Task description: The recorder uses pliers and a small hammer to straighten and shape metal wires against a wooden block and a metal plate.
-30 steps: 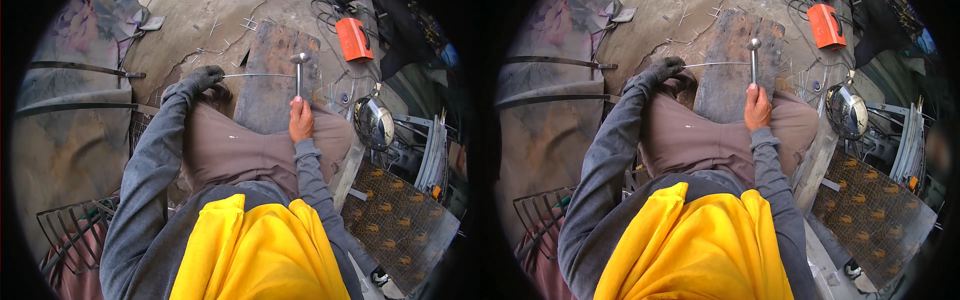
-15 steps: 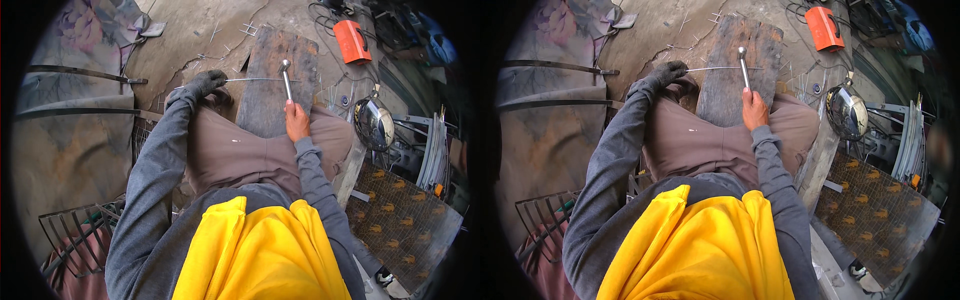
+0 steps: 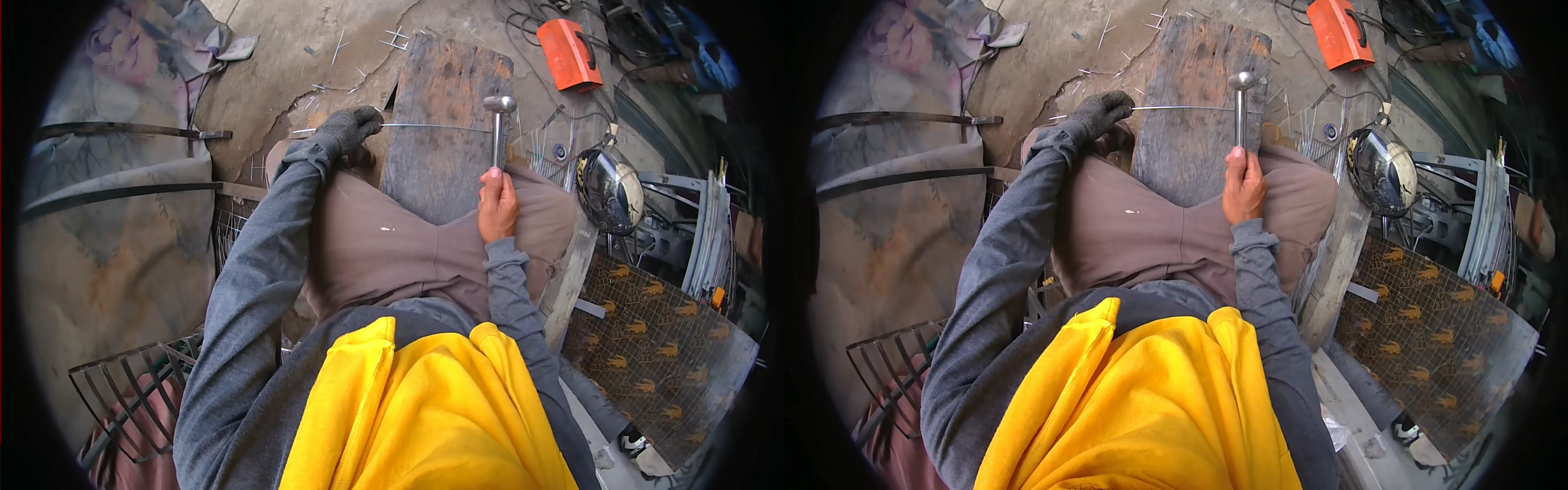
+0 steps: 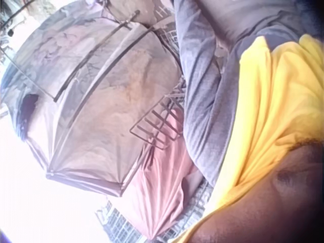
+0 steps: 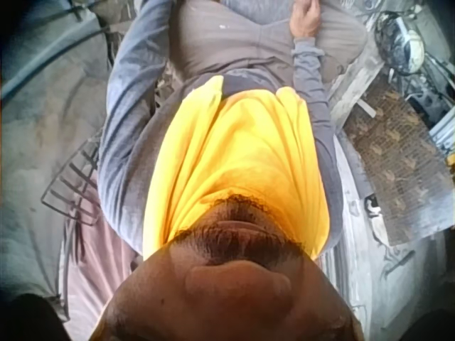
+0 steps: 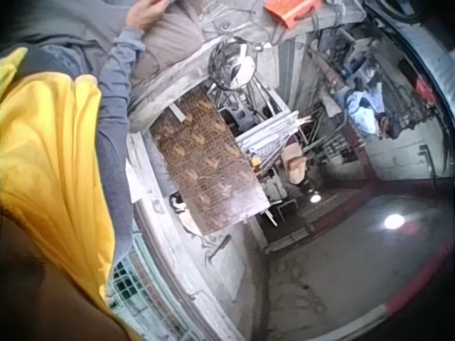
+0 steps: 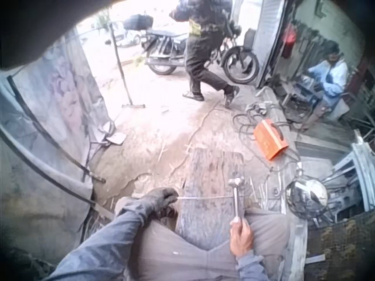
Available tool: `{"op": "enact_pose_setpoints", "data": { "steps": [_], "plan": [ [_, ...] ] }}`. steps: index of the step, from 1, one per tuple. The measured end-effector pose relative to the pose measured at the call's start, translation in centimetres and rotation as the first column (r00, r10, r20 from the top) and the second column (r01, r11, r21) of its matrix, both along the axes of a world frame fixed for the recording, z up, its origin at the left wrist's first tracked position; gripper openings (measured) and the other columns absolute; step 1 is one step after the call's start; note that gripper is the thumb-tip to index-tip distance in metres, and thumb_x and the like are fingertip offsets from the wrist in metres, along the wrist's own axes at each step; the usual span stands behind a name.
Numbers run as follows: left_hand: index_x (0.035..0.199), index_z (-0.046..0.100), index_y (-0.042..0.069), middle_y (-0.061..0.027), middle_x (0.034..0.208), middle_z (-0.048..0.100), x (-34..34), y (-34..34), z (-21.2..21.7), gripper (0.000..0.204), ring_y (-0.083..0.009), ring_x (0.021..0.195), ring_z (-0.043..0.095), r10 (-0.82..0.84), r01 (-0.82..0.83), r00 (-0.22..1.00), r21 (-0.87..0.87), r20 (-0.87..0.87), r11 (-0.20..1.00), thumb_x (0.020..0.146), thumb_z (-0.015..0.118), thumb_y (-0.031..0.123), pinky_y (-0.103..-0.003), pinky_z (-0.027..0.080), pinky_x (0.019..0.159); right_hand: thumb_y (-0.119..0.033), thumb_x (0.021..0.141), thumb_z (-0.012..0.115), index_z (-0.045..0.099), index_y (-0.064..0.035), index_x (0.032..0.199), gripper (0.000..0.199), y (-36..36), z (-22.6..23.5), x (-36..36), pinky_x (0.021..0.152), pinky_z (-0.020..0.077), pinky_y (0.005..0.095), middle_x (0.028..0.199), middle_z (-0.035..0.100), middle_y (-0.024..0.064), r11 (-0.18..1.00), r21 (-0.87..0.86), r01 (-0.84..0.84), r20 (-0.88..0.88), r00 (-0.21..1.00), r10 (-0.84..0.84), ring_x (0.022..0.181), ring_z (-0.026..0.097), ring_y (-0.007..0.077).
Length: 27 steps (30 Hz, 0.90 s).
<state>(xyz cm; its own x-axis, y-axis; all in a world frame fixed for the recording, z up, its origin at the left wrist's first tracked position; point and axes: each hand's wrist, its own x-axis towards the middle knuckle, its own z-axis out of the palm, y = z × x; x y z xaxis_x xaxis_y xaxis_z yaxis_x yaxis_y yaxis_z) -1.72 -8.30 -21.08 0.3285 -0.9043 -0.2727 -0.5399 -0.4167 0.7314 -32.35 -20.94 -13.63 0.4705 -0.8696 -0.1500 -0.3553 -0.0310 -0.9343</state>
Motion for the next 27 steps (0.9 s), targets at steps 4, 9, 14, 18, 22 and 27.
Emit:
{"op": "enact_pose_setpoints", "data": {
  "steps": [4, 9, 14, 18, 22, 27],
  "plan": [
    [0.109, 0.064, 0.008, -0.0101, 0.100, 0.068, -0.1, -0.3, -1.0, 0.023, -0.0215, 0.095, 0.064, -0.002, 0.002, 1.000, 0.010, 0.018, 1.000, 0.093, 0.061, 0.023, -0.035, 0.048, 0.086, -0.041, 0.101, 0.047, 0.055, -0.0043, 0.083, 0.041, -0.1, 0.2, -0.1, 0.045, 0.0321, 0.0252, 0.062, 0.045, -0.0022, 0.998, -0.061, -0.016, 0.115, 0.993, 0.023, 0.051, 0.039, 0.0050],
    [0.111, 0.064, 0.009, -0.0095, 0.102, 0.068, -0.1, -0.5, -1.4, 0.025, -0.0206, 0.096, 0.063, 0.014, -0.013, 0.999, 0.019, -0.035, 1.000, 0.093, 0.061, 0.026, -0.035, 0.048, 0.088, -0.041, 0.100, 0.046, 0.057, -0.0023, 0.087, 0.042, 0.0, -1.2, 1.2, 0.062, 0.0460, 0.0408, 0.071, 0.061, 0.0141, 0.975, -0.164, -0.153, -0.195, 0.973, 0.120, 0.065, 0.061, 0.0299],
    [0.112, 0.065, 0.010, -0.0099, 0.103, 0.068, -0.1, -0.8, -0.9, 0.026, -0.0215, 0.096, 0.064, -0.010, 0.009, 1.000, 0.030, 0.015, 1.000, 0.093, 0.062, 0.027, -0.035, 0.048, 0.088, -0.046, 0.099, 0.044, 0.055, -0.0013, 0.087, 0.047, 0.1, -1.3, 1.4, 0.067, 0.0450, 0.0479, 0.075, 0.062, 0.0211, 0.958, -0.164, -0.234, -0.329, 0.929, 0.170, 0.072, 0.060, 0.0429],
    [0.108, 0.067, 0.013, -0.0103, 0.108, 0.067, -0.2, -0.7, -0.3, 0.025, -0.0304, 0.102, 0.063, 0.011, -0.010, 1.000, 0.046, -0.013, 0.999, 0.090, 0.061, 0.031, -0.038, 0.049, 0.088, -0.046, 0.099, 0.043, 0.056, -0.0009, 0.088, 0.049, 0.0, -1.0, 1.4, 0.071, 0.0457, 0.0468, 0.080, 0.063, 0.0208, 0.972, -0.085, -0.219, -0.337, 0.924, 0.178, 0.078, 0.061, 0.0421],
    [0.108, 0.067, 0.013, -0.0105, 0.107, 0.068, -0.2, -1.0, 0.0, 0.027, -0.0305, 0.102, 0.063, 0.014, -0.017, 0.999, 0.086, 0.037, 0.996, 0.090, 0.061, 0.032, -0.039, 0.049, 0.088, -0.046, 0.100, 0.044, 0.059, -0.0011, 0.090, 0.048, -0.2, -1.4, 1.8, 0.073, 0.0478, 0.0431, 0.083, 0.066, 0.0179, 0.955, -0.141, -0.261, -0.386, 0.903, 0.190, 0.081, 0.063, 0.0383],
    [0.112, 0.065, 0.011, -0.0104, 0.105, 0.068, -0.4, -0.8, 0.0, 0.029, -0.0266, 0.098, 0.065, 0.002, -0.005, 0.998, 0.055, 0.067, 0.998, 0.092, 0.061, 0.032, -0.037, 0.049, 0.088, -0.047, 0.099, 0.044, 0.059, -0.0021, 0.089, 0.048, 0.0, -1.2, 1.8, 0.072, 0.0475, 0.0425, 0.081, 0.065, 0.0174, 0.957, -0.090, -0.274, -0.443, 0.872, 0.208, 0.080, 0.064, 0.0370]
  ]
}}
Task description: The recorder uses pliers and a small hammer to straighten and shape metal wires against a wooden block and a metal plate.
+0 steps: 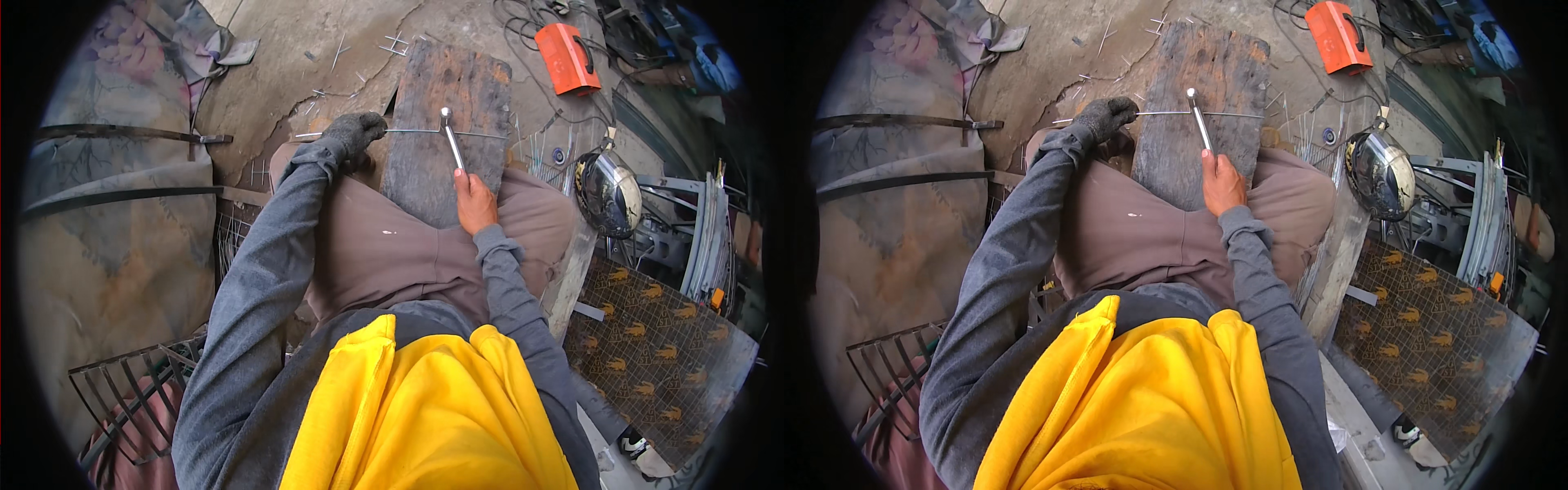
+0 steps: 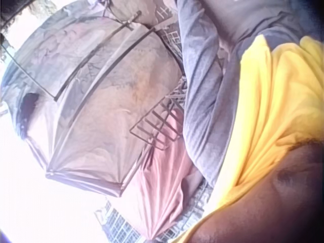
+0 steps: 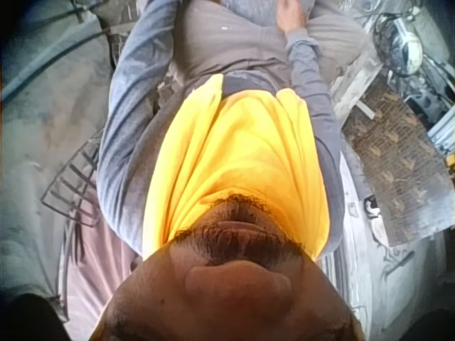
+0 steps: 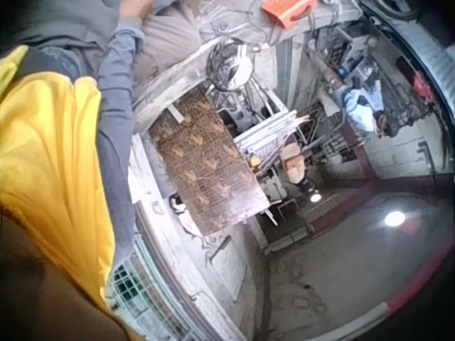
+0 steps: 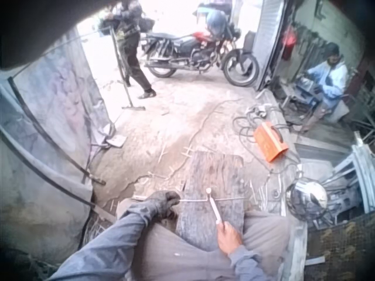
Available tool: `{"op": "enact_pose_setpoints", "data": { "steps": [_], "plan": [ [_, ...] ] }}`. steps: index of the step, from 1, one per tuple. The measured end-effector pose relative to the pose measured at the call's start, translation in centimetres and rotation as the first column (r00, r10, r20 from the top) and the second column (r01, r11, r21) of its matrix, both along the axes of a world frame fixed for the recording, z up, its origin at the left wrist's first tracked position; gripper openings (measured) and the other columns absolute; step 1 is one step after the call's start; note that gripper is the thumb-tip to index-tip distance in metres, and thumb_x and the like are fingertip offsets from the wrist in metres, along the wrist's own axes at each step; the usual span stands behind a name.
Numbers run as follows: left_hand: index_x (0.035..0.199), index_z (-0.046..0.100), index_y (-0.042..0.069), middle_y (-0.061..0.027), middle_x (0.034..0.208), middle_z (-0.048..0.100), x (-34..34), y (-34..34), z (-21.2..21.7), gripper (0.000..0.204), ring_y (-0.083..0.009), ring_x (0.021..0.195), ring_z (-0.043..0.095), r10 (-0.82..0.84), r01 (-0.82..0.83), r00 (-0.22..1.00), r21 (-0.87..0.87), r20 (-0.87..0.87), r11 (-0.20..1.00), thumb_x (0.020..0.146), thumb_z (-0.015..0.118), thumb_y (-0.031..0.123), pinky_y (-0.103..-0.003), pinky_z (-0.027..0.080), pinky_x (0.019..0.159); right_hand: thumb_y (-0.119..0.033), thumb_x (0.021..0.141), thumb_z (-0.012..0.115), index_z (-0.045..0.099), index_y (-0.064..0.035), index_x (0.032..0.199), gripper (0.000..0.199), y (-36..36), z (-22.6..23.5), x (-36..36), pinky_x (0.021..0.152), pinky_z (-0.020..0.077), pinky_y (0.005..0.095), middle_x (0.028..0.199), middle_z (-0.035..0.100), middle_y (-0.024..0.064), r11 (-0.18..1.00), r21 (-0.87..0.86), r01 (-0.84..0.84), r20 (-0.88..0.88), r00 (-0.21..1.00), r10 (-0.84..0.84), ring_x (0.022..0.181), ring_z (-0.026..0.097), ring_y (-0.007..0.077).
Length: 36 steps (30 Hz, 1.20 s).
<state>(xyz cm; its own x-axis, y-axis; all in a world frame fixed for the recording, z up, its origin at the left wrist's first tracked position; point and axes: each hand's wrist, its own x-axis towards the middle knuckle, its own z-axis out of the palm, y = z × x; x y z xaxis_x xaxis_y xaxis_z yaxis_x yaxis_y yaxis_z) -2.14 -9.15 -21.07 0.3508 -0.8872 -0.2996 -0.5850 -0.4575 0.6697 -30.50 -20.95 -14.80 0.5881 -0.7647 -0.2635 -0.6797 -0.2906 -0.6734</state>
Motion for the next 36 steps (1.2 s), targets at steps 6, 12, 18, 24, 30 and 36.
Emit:
{"op": "enact_pose_setpoints", "data": {
  "steps": [6, 12, 18, 24, 30, 36],
  "plan": [
    [0.113, 0.065, 0.010, -0.0110, 0.107, 0.068, -0.1, -0.1, 0.2, 0.030, -0.0240, 0.101, 0.064, 0.033, -0.033, 0.996, 0.001, -0.080, 0.999, 0.093, 0.059, 0.031, -0.036, 0.048, 0.090, -0.048, 0.099, 0.044, 0.060, -0.0021, 0.088, 0.050, 0.9, 1.2, -1.9, 0.069, 0.0472, 0.0401, 0.072, 0.062, 0.0139, 0.997, 0.009, 0.072, 0.136, 0.988, -0.072, 0.070, 0.062, 0.0298],
    [0.112, 0.066, 0.013, -0.0112, 0.109, 0.067, 0.1, -0.2, 0.1, 0.030, -0.0280, 0.102, 0.063, 0.087, -0.090, 0.989, -0.023, -0.119, 0.996, 0.091, 0.061, 0.034, -0.038, 0.049, 0.089, -0.052, 0.098, 0.042, 0.060, 0.0003, 0.088, 0.056, 0.1, -1.6, -2.9, 0.066, 0.0464, 0.0384, 0.067, 0.060, 0.0116, 0.984, 0.020, 0.177, 0.110, 0.978, -0.178, 0.063, 0.059, 0.0239],
    [0.112, 0.066, 0.013, -0.0119, 0.109, 0.067, 0.2, -0.2, -0.6, 0.032, -0.0285, 0.102, 0.063, 0.097, -0.094, 0.989, 0.036, -0.107, 0.995, 0.091, 0.061, 0.036, -0.039, 0.048, 0.089, -0.054, 0.097, 0.040, 0.061, 0.0010, 0.090, 0.059, -0.4, -2.6, -3.2, 0.072, 0.0462, 0.0402, 0.080, 0.064, 0.0147, 0.964, 0.177, 0.200, 0.029, 0.978, -0.208, 0.075, 0.060, 0.0303],
    [0.113, 0.066, 0.010, -0.0097, 0.104, 0.068, 0.2, 0.2, -0.8, 0.031, -0.0243, 0.097, 0.064, 0.082, -0.072, 0.987, 0.078, -0.137, 0.994, 0.092, 0.059, 0.032, -0.037, 0.049, 0.087, -0.053, 0.097, 0.042, 0.062, -0.0002, 0.089, 0.057, -0.3, -3.8, -3.4, 0.067, 0.0451, 0.0378, 0.078, 0.061, 0.0121, 0.944, 0.233, 0.234, 0.046, 0.967, -0.251, 0.071, 0.057, 0.0267],
    [0.114, 0.066, 0.008, -0.0082, 0.099, 0.069, 0.8, 0.3, -0.5, 0.029, -0.0193, 0.088, 0.064, 0.113, -0.090, 0.975, 0.122, -0.191, 0.988, 0.093, 0.059, 0.027, -0.035, 0.050, 0.083, -0.050, 0.098, 0.046, 0.060, -0.0023, 0.088, 0.051, -0.1, -2.3, -2.1, 0.055, 0.0441, 0.0324, 0.063, 0.055, 0.0050, 0.971, 0.067, 0.230, 0.182, 0.954, -0.238, 0.054, 0.052, 0.0143],
    [0.111, 0.068, 0.010, -0.0113, 0.100, 0.070, 1.3, 1.0, -0.5, 0.030, -0.0238, 0.092, 0.066, 0.139, -0.121, 0.972, 0.105, -0.188, 0.987, 0.091, 0.059, 0.031, -0.037, 0.050, 0.084, -0.042, 0.100, 0.043, 0.057, -0.0006, 0.087, 0.046, -0.5, 0.9, -0.2, 0.070, 0.0472, 0.0471, 0.082, 0.066, 0.0188, 0.970, 0.024, 0.240, 0.351, 0.907, -0.233, 0.078, 0.062, 0.0424]
  ]
}}
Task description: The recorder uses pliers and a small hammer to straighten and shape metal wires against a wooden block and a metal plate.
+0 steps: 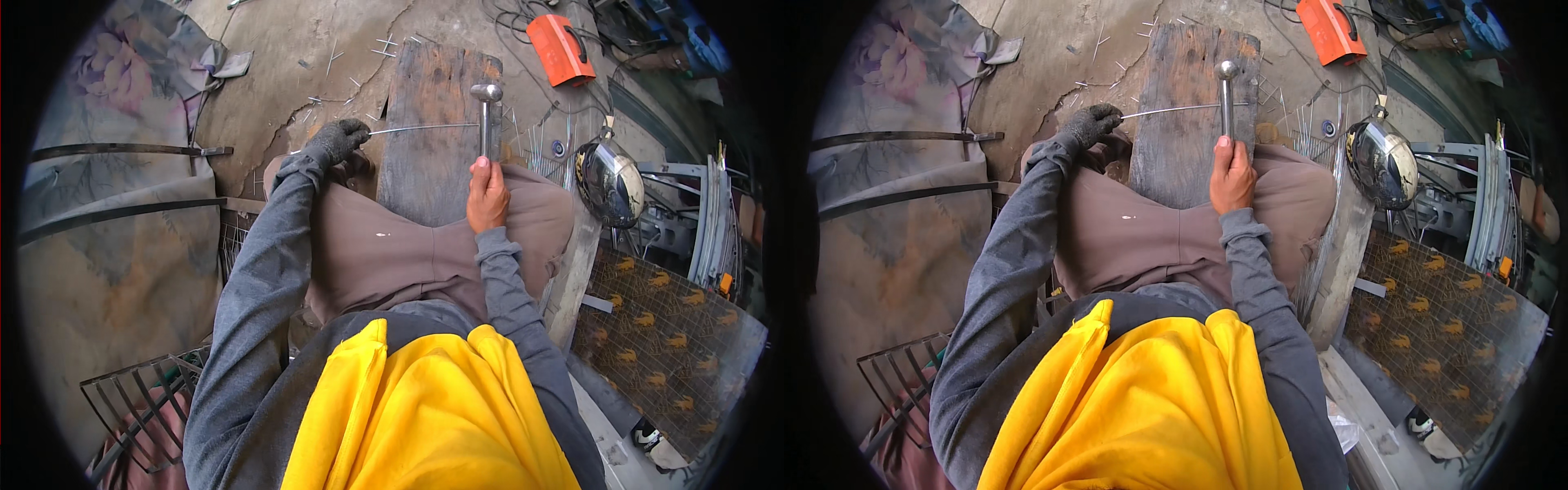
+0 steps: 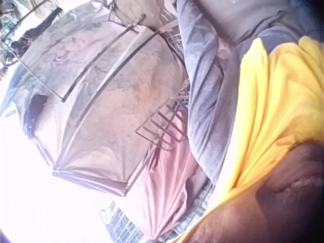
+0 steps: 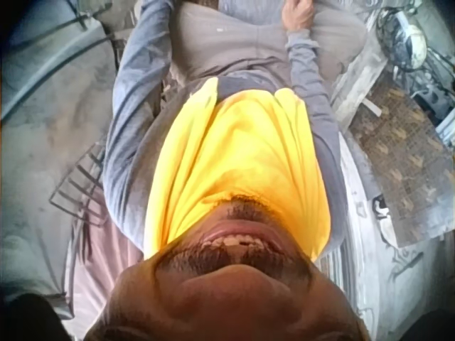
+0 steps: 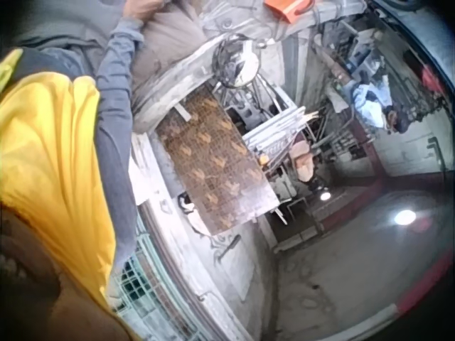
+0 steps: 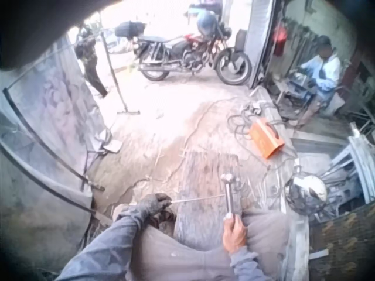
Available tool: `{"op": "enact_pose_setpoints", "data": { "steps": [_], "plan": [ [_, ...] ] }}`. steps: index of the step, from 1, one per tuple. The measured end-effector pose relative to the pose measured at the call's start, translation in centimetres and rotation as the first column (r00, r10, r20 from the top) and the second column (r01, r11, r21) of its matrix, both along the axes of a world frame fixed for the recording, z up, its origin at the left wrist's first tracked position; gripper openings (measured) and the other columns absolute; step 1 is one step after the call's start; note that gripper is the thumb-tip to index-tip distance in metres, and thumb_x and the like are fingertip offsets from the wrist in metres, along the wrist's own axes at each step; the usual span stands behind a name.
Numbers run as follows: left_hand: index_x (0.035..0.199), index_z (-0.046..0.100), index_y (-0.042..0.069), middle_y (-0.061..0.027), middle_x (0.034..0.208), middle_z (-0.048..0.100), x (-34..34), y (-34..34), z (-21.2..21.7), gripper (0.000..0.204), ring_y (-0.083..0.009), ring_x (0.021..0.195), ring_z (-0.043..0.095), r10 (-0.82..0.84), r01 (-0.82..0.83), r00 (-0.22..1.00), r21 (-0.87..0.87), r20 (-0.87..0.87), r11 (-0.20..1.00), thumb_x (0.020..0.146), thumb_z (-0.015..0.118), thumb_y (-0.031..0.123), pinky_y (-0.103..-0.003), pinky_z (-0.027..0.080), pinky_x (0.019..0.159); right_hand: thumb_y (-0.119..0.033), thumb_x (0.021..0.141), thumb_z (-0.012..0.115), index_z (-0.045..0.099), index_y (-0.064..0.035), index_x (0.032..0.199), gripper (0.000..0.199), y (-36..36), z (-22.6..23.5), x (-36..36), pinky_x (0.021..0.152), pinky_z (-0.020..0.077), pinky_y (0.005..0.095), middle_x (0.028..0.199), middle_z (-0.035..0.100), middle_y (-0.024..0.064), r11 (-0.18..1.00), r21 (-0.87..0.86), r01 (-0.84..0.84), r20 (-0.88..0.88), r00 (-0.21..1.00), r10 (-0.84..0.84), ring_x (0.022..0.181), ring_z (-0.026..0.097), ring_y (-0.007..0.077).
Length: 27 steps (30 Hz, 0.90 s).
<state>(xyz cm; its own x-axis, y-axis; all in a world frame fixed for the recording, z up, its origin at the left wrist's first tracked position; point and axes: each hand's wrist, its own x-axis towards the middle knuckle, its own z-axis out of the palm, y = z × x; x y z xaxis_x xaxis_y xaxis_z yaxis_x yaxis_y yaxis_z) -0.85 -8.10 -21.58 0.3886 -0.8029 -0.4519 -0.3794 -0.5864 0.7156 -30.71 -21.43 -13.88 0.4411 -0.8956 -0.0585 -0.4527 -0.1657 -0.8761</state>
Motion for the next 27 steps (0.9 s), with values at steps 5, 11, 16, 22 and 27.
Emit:
{"op": "enact_pose_setpoints", "data": {
  "steps": [5, 11, 16, 22, 27],
  "plan": [
    [0.111, 0.068, 0.010, -0.0108, 0.100, 0.070, -0.2, 0.1, -0.2, 0.031, -0.0253, 0.093, 0.066, -0.015, 0.018, 0.999, -0.060, 0.049, 0.998, 0.091, 0.059, 0.032, -0.037, 0.050, 0.085, -0.046, 0.100, 0.043, 0.060, -0.0016, 0.091, 0.048, -0.2, -1.1, 0.3, 0.075, 0.0482, 0.0433, 0.087, 0.068, 0.0163, 0.988, 0.058, -0.145, -0.423, 0.893, 0.156, 0.083, 0.065, 0.0376],
    [0.109, 0.068, 0.010, -0.0114, 0.102, 0.069, -0.4, 0.3, 0.2, 0.030, -0.0262, 0.096, 0.065, -0.021, 0.023, 0.998, -0.033, 0.063, 0.999, 0.091, 0.058, 0.033, -0.037, 0.049, 0.086, -0.048, 0.099, 0.043, 0.062, -0.0019, 0.090, 0.051, 0.1, -1.9, -0.2, 0.077, 0.0477, 0.0432, 0.087, 0.068, 0.0161, 0.993, 0.013, -0.116, -0.300, 0.947, 0.114, 0.083, 0.064, 0.0376],
    [0.110, 0.067, 0.010, -0.0109, 0.100, 0.069, -0.4, 0.1, 0.3, 0.029, -0.0252, 0.096, 0.065, -0.003, 0.007, 0.998, -0.062, 0.060, 0.998, 0.091, 0.059, 0.031, -0.037, 0.049, 0.086, -0.049, 0.098, 0.046, 0.061, -0.0005, 0.089, 0.052, 0.0, -1.3, -0.3, 0.073, 0.0479, 0.0421, 0.081, 0.067, 0.0155, 0.990, 0.037, -0.137, -0.345, 0.928, 0.141, 0.079, 0.064, 0.0358],
    [0.112, 0.066, 0.008, -0.0072, 0.093, 0.068, -0.7, 0.0, 0.8, 0.027, -0.0165, 0.085, 0.063, 0.036, -0.037, 0.999, -0.028, -0.028, 0.999, 0.092, 0.060, 0.026, -0.033, 0.051, 0.081, -0.045, 0.099, 0.045, 0.056, -0.0003, 0.087, 0.048, 0.6, 1.4, -1.3, 0.072, 0.0463, 0.0489, 0.081, 0.064, 0.0221, 0.995, 0.104, -0.011, -0.161, 0.987, 0.028, 0.079, 0.061, 0.0439],
    [0.109, 0.065, 0.006, -0.0042, 0.086, 0.066, 0.7, 0.5, 0.3, 0.024, -0.0137, 0.078, 0.060, 0.038, -0.033, 0.991, 0.040, -0.126, 0.999, 0.094, 0.059, 0.024, -0.029, 0.050, 0.073, -0.045, 0.100, 0.043, 0.059, 0.0001, 0.089, 0.048, 0.5, -0.2, -1.9, 0.072, 0.0477, 0.0465, 0.084, 0.067, 0.0186, 0.992, 0.091, 0.085, -0.119, 0.990, -0.074, 0.080, 0.063, 0.0407]
  ]
}}
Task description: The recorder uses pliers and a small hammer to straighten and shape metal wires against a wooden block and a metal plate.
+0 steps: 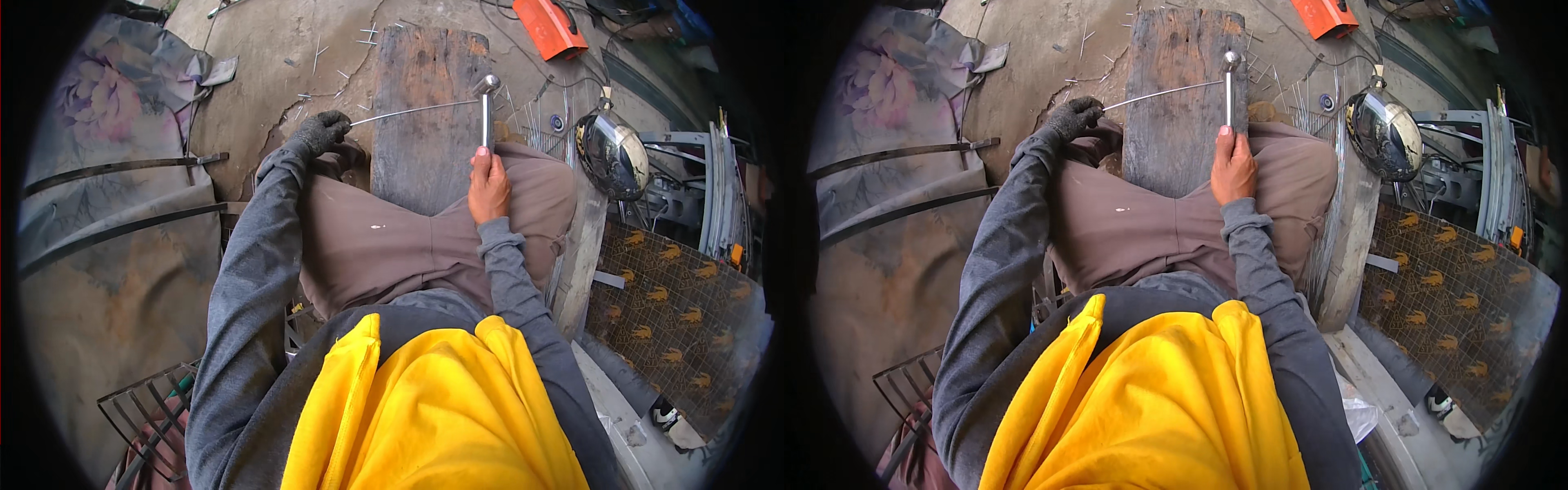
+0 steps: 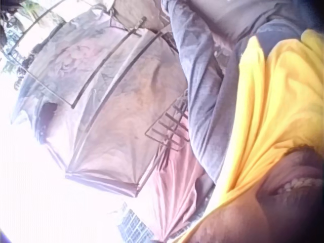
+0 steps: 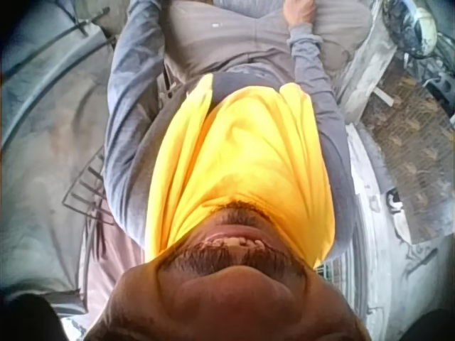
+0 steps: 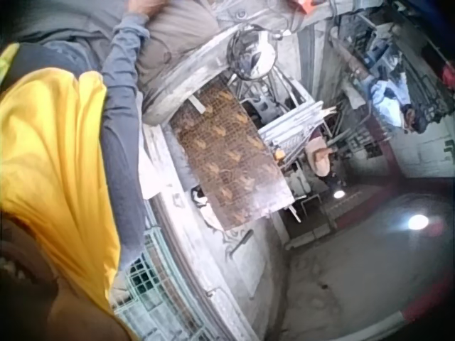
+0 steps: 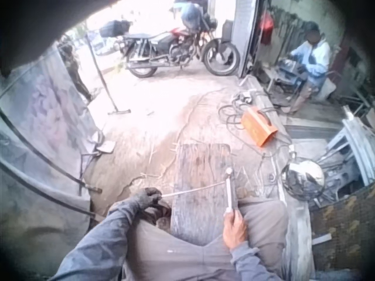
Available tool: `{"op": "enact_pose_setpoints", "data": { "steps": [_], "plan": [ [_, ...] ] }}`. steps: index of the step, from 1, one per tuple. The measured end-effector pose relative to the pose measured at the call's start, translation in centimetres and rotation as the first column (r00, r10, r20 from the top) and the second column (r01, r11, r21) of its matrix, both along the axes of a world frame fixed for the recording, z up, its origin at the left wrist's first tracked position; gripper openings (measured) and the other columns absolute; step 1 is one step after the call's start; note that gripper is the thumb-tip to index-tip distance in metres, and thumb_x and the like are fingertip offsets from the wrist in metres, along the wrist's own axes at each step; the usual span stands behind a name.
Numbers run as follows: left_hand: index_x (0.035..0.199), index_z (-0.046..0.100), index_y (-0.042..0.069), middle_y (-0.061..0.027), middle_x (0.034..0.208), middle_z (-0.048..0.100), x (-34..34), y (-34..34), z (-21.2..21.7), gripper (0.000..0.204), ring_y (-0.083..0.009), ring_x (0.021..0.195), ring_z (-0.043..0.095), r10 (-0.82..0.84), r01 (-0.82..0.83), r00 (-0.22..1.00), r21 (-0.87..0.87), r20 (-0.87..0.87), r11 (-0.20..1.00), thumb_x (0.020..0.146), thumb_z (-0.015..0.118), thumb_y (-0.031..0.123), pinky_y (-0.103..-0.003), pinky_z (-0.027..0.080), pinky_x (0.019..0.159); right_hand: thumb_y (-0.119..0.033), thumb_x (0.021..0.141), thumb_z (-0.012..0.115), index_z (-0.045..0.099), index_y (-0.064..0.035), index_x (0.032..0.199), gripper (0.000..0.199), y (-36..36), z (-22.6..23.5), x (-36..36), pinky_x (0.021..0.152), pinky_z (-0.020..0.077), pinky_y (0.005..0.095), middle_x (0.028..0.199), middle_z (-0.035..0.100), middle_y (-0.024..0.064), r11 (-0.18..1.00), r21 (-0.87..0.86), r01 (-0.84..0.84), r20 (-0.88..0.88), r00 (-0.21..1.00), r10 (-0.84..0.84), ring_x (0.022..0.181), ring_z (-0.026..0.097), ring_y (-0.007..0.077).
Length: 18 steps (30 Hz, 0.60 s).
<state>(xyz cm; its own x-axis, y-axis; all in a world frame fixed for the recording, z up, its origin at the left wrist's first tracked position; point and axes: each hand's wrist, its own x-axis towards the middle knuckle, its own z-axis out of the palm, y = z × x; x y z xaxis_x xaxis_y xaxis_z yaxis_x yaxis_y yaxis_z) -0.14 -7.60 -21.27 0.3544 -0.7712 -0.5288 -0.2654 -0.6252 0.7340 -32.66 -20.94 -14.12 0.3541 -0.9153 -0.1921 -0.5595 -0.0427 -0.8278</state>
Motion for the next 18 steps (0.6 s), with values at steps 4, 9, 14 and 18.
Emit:
{"op": "enact_pose_setpoints", "data": {
  "steps": [4, 9, 14, 18],
  "plan": [
    [0.108, 0.067, 0.006, -0.0078, 0.092, 0.069, 1.7, 0.7, -1.6, 0.023, -0.0162, 0.085, 0.063, -0.028, 0.028, 1.000, -0.008, -0.014, 1.000, 0.092, 0.059, 0.020, -0.032, 0.051, 0.077, -0.043, 0.101, 0.043, 0.060, 0.0001, 0.091, 0.047, 0.1, -2.6, -0.7, 0.072, 0.0484, 0.0449, 0.086, 0.068, 0.0184, 1.000, -0.028, -0.004, -0.013, 1.000, 0.003, 0.082, 0.064, 0.0394],
    [0.109, 0.067, 0.012, -0.0132, 0.101, 0.069, 1.3, 1.6, -0.9, 0.031, -0.0296, 0.099, 0.063, -0.114, 0.124, 0.976, -0.044, 0.187, 0.991, 0.089, 0.059, 0.034, -0.038, 0.048, 0.089, -0.035, 0.102, 0.045, 0.060, 0.0018, 0.100, 0.040, 0.3, -1.9, 1.0, 0.068, 0.0514, 0.0360, 0.085, 0.068, 0.0159, 0.996, -0.063, -0.060, 0.126, 0.990, 0.067, 0.080, 0.067, 0.0248],
    [0.105, 0.069, 0.012, -0.0107, 0.099, 0.070, 1.3, 1.0, -0.8, 0.029, -0.0273, 0.095, 0.065, -0.130, 0.132, 0.982, -0.003, 0.137, 0.991, 0.085, 0.060, 0.032, -0.040, 0.050, 0.086, -0.038, 0.101, 0.044, 0.056, 0.0003, 0.088, 0.042, 0.0, -1.7, 1.8, 0.069, 0.0456, 0.0488, 0.082, 0.063, 0.0239, 0.958, -0.160, -0.239, -0.078, 0.970, 0.229, 0.078, 0.061, 0.0431],
    [0.105, 0.068, 0.012, -0.0106, 0.098, 0.070, 1.1, 1.4, -0.6, 0.029, -0.0261, 0.094, 0.065, -0.111, 0.114, 0.985, -0.015, 0.134, 0.993, 0.086, 0.059, 0.032, -0.039, 0.050, 0.086, -0.040, 0.100, 0.042, 0.055, 0.0001, 0.086, 0.044, 0.7, -1.9, 1.1, 0.070, 0.0412, 0.0546, 0.084, 0.062, 0.0266, 0.951, -0.122, -0.284, -0.085, 0.958, 0.275, 0.080, 0.057, 0.0487]
  ]
}}
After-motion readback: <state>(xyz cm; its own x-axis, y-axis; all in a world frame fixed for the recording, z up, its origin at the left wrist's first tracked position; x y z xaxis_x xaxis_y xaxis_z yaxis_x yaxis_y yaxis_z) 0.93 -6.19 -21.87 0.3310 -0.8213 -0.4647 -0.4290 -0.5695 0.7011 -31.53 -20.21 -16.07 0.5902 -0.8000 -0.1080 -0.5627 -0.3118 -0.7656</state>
